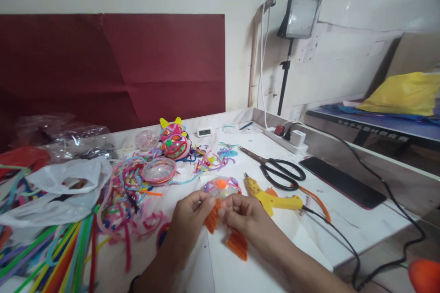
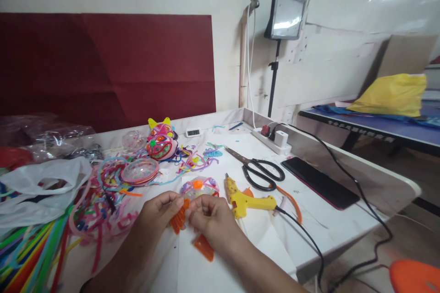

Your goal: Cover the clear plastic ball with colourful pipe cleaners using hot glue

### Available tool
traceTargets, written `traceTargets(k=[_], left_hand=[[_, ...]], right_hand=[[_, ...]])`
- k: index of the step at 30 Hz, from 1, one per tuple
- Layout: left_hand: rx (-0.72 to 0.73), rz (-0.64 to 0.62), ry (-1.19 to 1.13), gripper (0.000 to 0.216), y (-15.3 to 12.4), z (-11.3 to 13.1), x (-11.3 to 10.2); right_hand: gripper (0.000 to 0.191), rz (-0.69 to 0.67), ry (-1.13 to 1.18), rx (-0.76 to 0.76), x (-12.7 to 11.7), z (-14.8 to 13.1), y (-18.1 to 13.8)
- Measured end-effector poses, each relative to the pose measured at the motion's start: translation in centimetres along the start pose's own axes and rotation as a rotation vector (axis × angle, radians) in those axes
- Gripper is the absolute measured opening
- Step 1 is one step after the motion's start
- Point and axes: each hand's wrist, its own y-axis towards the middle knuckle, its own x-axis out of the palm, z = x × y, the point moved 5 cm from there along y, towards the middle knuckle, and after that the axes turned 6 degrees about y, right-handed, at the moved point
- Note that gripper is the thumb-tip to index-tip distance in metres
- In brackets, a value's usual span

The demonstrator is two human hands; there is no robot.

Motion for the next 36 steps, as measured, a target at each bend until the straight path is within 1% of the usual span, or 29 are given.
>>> traceTargets(k=[5,10,13,20,22,24,27,31,36], left_hand=[[-0.041,-0.015,-0.069,0.033,-0.1,0.0,0.6],[-0.033,-0.002,-0.02,0.031,-0.2,0.0,0.7],[-0.027,0.011,-0.007,0.032,-0.1,0.0,0.6],[0.008,-0.023,-0.03,0.039,-0.3,0.4,0.6],[-0.044,-0.021,-0.064,0.039,-0.3,0.3,0.6],[-0.111,-0.033,-0.114,0.042,-0.4,0.2,0.7],[-0.143,-0.06,-0.168,0.047,-0.4,0.3,0.9],[-0.134,-0.061,-0.2,0.046,-0.5,0.4,0.8],[-0.144,-0.143,-0.232,0.046,-0.3,0.1,0.9]], right_hand=[[0.021,0.015,-0.003,-0.01,-0.2,0.1,0.0],[0.025,-0.001,-0.001,0.0,0.3,-1.0,-0.5],[0.026,-0.003,-0.006,-0.006,0.3,-1.2,-0.6],[0.019,-0.096,0.023,-0.094,0.7,-0.7,-0.3],[0.022,-0.078,0.025,-0.108,0.6,-0.4,-0.2],[0.027,-0.03,0.023,-0.107,0.3,-0.1,0.0],[0.032,0.019,0.035,-0.108,0.2,0.1,0.2],[0.038,-0.04,0.052,-0.112,0.4,-0.7,-0.2],[0.039,-0.131,0.014,-0.099,0.5,-2.2,-0.8]])
